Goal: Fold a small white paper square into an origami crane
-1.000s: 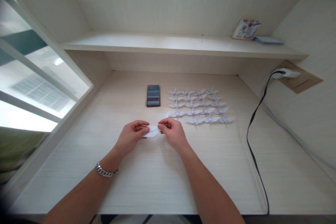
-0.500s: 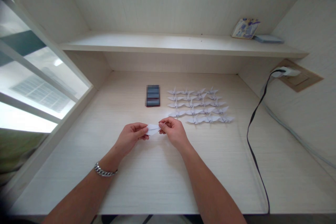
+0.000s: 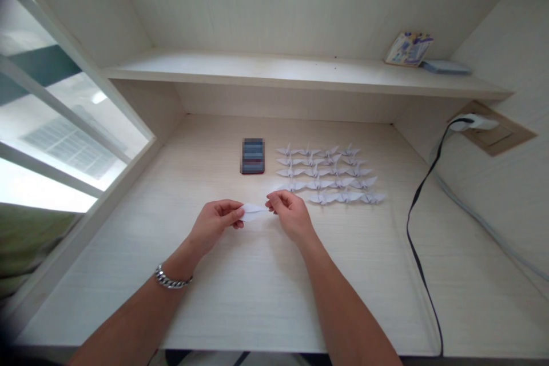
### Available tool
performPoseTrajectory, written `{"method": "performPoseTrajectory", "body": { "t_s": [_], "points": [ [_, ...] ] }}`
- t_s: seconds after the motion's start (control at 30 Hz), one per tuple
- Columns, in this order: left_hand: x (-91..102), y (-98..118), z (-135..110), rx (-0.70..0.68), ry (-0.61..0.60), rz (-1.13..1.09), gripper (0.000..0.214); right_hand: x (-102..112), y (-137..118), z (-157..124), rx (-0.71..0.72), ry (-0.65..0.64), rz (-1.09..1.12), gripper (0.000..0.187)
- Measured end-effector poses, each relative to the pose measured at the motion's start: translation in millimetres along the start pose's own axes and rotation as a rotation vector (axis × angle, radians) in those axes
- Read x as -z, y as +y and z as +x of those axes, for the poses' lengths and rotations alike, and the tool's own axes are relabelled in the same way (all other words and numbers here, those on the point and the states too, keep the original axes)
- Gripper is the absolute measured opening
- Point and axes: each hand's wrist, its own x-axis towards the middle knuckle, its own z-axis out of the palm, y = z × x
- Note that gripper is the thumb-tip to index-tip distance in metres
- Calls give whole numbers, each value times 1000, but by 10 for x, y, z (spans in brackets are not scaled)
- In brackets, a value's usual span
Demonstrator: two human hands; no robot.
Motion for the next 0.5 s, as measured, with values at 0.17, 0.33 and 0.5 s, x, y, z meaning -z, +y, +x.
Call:
{"method": "performPoseTrajectory", "body": {
  "t_s": [0.17, 0.33, 0.5],
  "points": [
    [-23, 20, -14, -7, -60, 40, 28, -150, -18, -102, -37, -196, -47, 29],
    [-19, 32, -16, -10, -98, 59, 26, -141, -30, -100, -87, -190, -36, 27],
    [-8, 20, -15, -11, -108, 83, 26, -113, -47, -90, -119, -197, -15, 25]
  ]
}}
